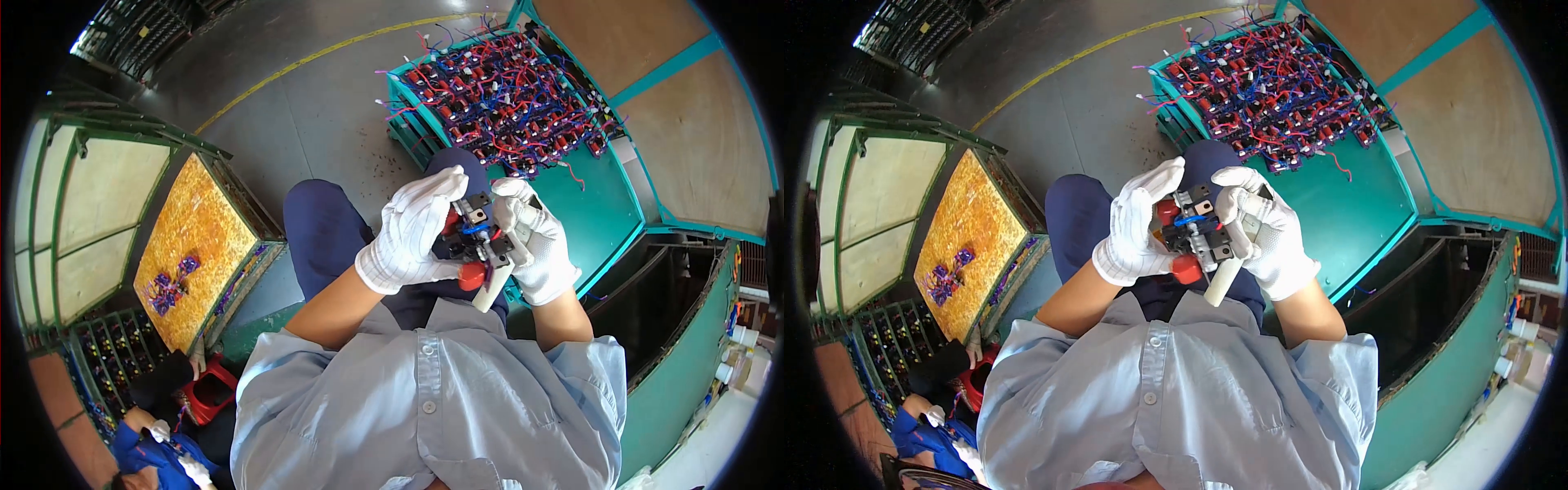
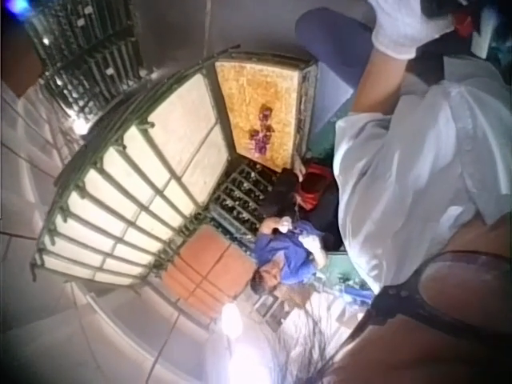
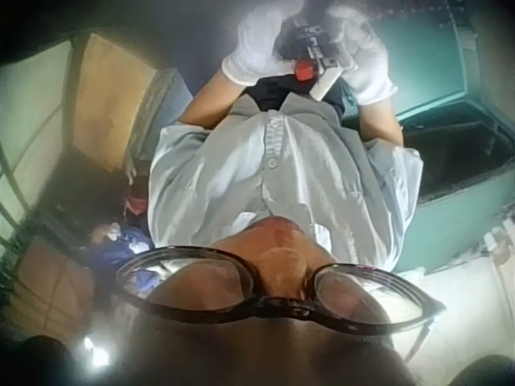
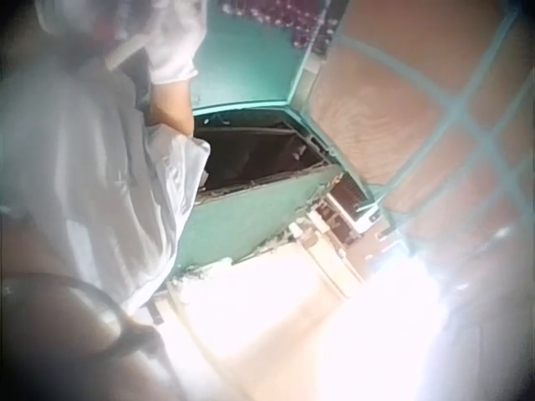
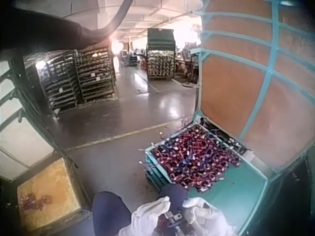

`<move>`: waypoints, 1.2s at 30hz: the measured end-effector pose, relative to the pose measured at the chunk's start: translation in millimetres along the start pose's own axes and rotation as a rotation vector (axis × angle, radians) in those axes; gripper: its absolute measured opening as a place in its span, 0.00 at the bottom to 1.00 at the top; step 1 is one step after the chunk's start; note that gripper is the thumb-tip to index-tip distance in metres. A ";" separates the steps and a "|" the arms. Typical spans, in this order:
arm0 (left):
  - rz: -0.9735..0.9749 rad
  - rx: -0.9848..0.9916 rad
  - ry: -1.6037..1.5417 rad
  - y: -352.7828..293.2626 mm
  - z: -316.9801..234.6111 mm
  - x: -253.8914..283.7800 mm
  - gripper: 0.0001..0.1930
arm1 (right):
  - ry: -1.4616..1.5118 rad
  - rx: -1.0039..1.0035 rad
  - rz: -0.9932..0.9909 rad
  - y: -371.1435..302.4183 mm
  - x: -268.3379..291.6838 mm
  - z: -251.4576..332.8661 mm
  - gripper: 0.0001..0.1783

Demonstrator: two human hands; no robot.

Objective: The person assembles components onto purple circuit boards by hand, connecting wires and other components.

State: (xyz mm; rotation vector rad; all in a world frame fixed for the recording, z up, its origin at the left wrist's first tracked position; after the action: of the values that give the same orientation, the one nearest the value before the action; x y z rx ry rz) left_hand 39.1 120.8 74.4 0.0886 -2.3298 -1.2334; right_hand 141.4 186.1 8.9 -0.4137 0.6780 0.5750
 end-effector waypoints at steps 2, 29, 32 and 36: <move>-0.032 0.021 -0.007 -3.2 -10.0 8.6 0.50 | 0.024 -0.005 -0.058 0.3 -4.1 -8.2 0.12; 0.031 0.367 -0.056 -22.0 33.9 30.0 0.19 | -1.631 0.630 0.492 -16.4 -82.6 11.6 0.16; 0.040 0.208 -0.018 16.5 12.3 45.1 0.21 | -1.560 0.536 0.715 -26.3 -99.0 0.2 0.11; 0.396 0.156 -0.172 33.4 -4.8 -0.1 0.27 | -1.231 0.453 0.810 -29.0 -98.7 -1.6 0.10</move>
State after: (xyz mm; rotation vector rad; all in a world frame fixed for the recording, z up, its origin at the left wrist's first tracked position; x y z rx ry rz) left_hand 47.1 136.8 103.0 -0.4218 -2.4305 -0.8917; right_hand 95.9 127.6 80.3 0.6786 -0.2791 1.2331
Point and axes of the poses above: each hand's wrist, its own y-axis towards the middle knuckle, its own x-axis out of the back of the hand, z = x × y, the point moved 10 cm from there along y, towards the middle knuckle, and after that the axes turned 7 degrees about -y, right-handed, at the moved point
